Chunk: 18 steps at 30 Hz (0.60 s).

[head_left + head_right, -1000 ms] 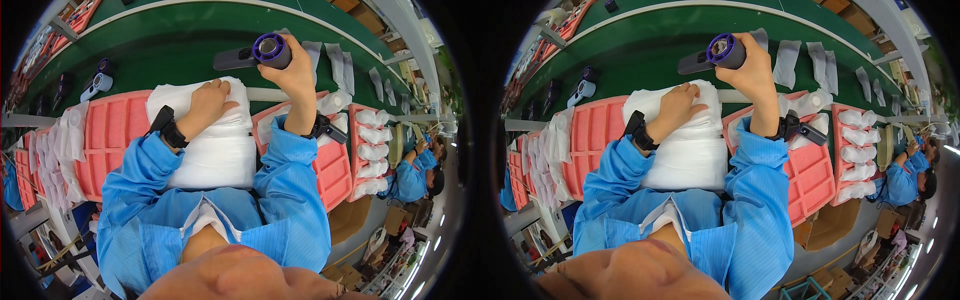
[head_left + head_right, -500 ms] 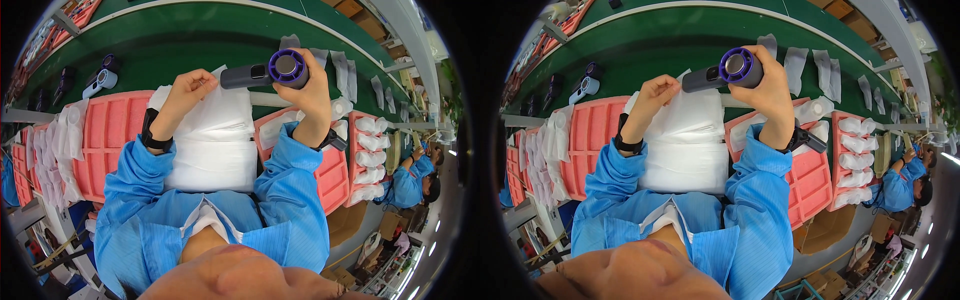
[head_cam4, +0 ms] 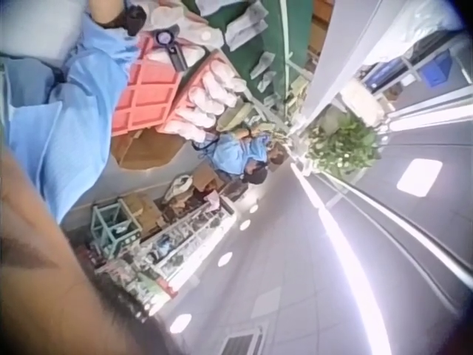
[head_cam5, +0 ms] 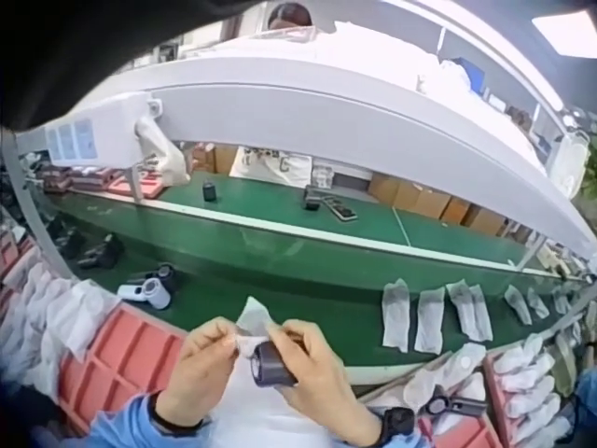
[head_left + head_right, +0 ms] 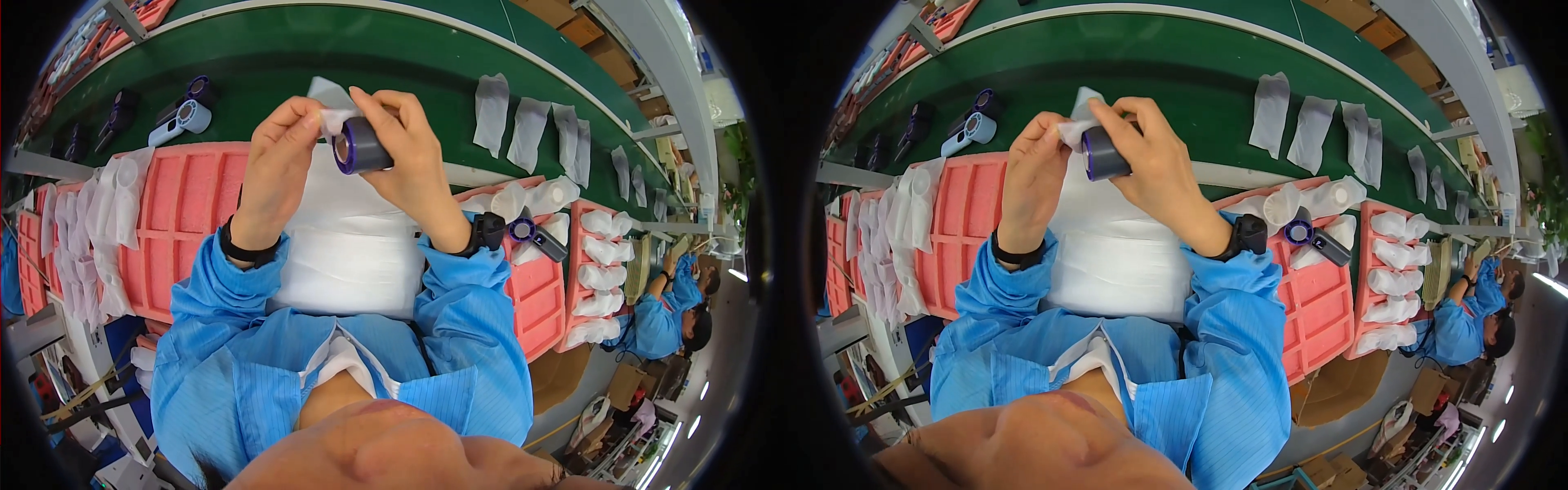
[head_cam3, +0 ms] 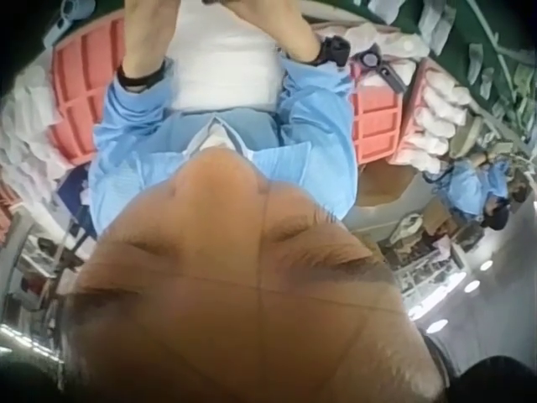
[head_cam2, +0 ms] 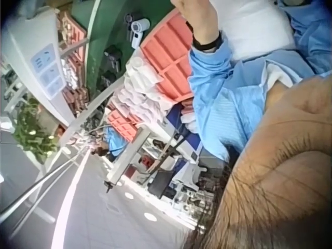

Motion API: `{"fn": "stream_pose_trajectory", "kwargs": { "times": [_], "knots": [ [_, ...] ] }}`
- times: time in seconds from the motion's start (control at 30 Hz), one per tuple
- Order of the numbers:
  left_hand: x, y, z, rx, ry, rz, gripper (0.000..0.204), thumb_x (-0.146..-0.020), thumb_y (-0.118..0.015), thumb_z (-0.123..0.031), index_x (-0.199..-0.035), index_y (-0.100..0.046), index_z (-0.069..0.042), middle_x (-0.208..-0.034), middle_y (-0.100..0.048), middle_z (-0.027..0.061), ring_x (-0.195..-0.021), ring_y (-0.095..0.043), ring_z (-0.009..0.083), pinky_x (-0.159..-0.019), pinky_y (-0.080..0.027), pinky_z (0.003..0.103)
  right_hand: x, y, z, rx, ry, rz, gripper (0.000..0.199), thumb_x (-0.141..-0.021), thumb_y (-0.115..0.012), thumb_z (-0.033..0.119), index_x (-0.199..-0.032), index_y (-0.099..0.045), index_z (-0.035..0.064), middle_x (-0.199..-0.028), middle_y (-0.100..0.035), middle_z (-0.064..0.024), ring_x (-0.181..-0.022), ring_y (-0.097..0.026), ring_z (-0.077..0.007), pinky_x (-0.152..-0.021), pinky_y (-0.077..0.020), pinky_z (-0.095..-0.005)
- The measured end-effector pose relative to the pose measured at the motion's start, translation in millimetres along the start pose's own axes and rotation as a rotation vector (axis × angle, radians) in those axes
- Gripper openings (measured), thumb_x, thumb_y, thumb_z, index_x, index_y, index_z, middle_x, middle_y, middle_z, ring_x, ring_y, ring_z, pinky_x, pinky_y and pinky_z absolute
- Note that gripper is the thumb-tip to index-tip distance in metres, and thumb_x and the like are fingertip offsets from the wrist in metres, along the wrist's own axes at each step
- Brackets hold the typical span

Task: The person packages hair dryers by hand, picking up a unit, wrapping it in a white foam sheet, and placing it into a pink tray. This process is repeated for several hair dryers of different colors, including purple, blue, and grey.

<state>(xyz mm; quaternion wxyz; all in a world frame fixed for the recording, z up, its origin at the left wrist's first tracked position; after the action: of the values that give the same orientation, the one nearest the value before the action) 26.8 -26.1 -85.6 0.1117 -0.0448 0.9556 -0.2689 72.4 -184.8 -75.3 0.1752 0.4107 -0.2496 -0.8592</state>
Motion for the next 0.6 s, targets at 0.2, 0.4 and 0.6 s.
{"fn": "stream_pose_trajectory", "kwargs": {
  "times": [0.2, 0.4, 0.6],
  "knots": [
    [15, -14, 11, -0.905, -0.472, 0.083, 0.018, -0.082, -0.066, -0.004, -0.100, -0.064, -0.007, -0.086, -0.062, 0.0053, -0.081, -0.057, 0.0168, -0.077, -0.043, 0.029, 0, -1, -11, 0.128, -0.007, -0.131, 0.076, -0.055, -0.077, -0.002, -0.127, -0.055, 0.0067, -0.109, -0.053, -0.0117, -0.089, -0.058, -0.0285, -0.066, -0.0510, -0.0341],
    [22, -23, 18, -0.956, -0.680, 0.104, 0.036, -0.073, -0.067, 0.005, -0.108, -0.063, -0.005, -0.106, -0.059, 0.0101, -0.074, -0.055, 0.0150, -0.065, -0.043, 0.028, 1, 0, -12, 0.106, -0.027, -0.270, 0.071, -0.059, -0.076, -0.005, -0.125, -0.050, 0.0021, -0.110, -0.053, -0.0125, -0.093, -0.059, -0.0255, -0.070, -0.0515, -0.0324],
    [12, -28, -10, -0.931, -0.475, 0.046, 0.041, -0.068, -0.069, -0.001, -0.108, -0.064, -0.011, -0.114, -0.055, 0.0106, -0.075, -0.058, 0.0236, -0.062, -0.049, 0.031, 8, -16, -11, -0.259, -0.321, -0.076, 0.066, -0.064, -0.072, -0.006, -0.124, -0.044, 0.0019, -0.116, -0.051, -0.0107, -0.103, -0.057, -0.0231, -0.077, -0.0526, -0.0327]
  ]
}}
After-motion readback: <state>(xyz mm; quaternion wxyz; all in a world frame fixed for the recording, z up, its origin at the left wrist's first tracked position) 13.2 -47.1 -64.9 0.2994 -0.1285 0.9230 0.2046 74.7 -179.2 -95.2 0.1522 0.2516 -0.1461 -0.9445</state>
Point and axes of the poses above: each hand's wrist, its own x-axis away from the middle knuckle, its own y-axis out of the back of the hand, z = x × y, the point moved 1 cm from there along -x, towards the middle knuckle
